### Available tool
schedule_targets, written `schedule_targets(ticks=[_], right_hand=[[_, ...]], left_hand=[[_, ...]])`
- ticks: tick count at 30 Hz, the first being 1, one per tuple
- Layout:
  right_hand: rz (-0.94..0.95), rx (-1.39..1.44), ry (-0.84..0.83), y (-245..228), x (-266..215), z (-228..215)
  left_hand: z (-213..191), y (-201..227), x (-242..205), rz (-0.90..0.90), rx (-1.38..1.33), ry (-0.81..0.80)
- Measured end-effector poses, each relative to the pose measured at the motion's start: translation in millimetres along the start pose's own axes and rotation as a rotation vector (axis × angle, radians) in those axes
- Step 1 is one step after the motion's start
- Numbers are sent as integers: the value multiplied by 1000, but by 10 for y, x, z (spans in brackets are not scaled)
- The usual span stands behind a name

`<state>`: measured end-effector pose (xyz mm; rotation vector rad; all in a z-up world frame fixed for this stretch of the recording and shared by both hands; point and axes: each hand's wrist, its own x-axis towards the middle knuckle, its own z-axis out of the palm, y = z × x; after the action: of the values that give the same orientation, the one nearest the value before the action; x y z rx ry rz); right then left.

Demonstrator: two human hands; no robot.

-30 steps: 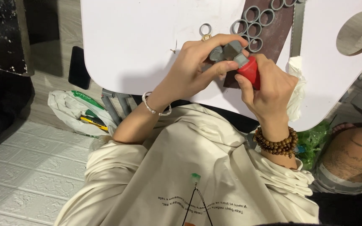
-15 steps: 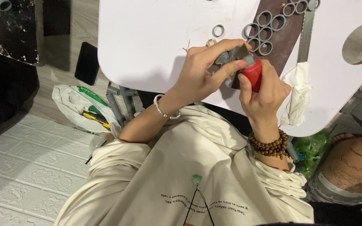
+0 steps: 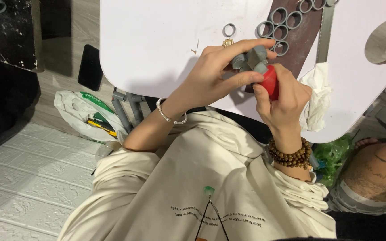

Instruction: Trimming and cleaning the edges of small grey plastic rings using a utility knife on a small table.

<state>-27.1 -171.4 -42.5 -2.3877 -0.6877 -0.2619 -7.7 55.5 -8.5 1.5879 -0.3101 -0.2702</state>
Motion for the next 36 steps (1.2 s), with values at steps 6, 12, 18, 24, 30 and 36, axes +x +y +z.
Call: schedule_targets(ticks=[6, 12, 18, 24, 30, 36], right_hand=[[10, 9, 9, -30, -17, 0], [43, -9, 39, -108, -9, 12], [57, -59, 66, -162, 1, 42], [88, -103, 62, -200, 6, 43], [79, -145, 73, -184, 14, 51], [64, -182, 104, -151, 45, 60]], left_hand=[[-29, 8, 9, 180, 115, 25], [36, -9, -16, 155, 131, 69], [73, 1, -49, 100, 166, 105], [134, 7, -39, 97, 140, 159], [186, -15, -47, 87, 127, 208], [233, -4, -9, 109, 153, 291]])
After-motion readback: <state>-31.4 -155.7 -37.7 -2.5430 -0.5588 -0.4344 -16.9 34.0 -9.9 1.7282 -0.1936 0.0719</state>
